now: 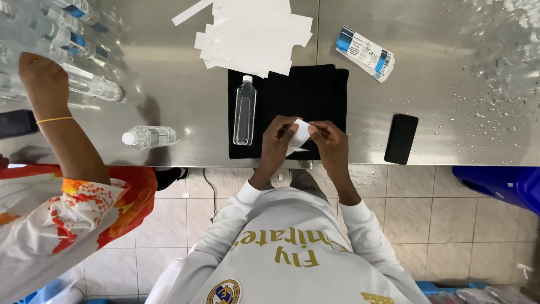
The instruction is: The person repeatedly picks up water bottles, wraps printed labels around them, and places them on a black mat. Another person is visible on the left side of the frame, also handling bottles.
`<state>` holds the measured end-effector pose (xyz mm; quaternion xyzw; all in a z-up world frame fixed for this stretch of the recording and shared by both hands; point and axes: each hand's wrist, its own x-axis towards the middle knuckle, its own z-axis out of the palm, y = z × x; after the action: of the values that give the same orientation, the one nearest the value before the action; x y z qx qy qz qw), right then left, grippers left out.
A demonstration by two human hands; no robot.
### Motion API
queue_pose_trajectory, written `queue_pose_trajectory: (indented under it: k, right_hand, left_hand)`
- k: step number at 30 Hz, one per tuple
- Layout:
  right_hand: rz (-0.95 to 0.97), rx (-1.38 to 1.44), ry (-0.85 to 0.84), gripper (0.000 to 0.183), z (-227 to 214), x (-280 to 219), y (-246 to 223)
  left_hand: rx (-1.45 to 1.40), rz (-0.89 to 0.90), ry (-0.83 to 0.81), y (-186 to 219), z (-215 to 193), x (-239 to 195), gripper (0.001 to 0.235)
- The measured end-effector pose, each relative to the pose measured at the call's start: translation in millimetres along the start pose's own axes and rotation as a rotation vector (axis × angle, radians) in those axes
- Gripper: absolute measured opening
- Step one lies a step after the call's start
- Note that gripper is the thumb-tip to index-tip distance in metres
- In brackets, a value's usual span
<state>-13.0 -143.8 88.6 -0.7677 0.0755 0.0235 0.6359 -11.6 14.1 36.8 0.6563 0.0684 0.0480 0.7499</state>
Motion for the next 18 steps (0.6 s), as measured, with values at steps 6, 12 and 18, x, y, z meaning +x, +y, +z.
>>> queue_pose_trajectory:
  k: [6, 12, 18]
  right_hand:
    - [0.124, 0.109, 0.116, 0.026, 12, 4, 12]
    - [0.027, -0.036, 0.005, 0.021, 34, -14, -6]
    - [-0.016, 0.020, -0.028, 0.021, 27, -7, -18]
  left_hand:
    - [0.062, 0.137, 0.278, 22, -6, -24, 0.033]
    - [-0.091, 0.125, -0.077, 21, 4, -39, 0.057]
    - [-0.078, -0.043, 0.028, 11, 12, -9, 0.040]
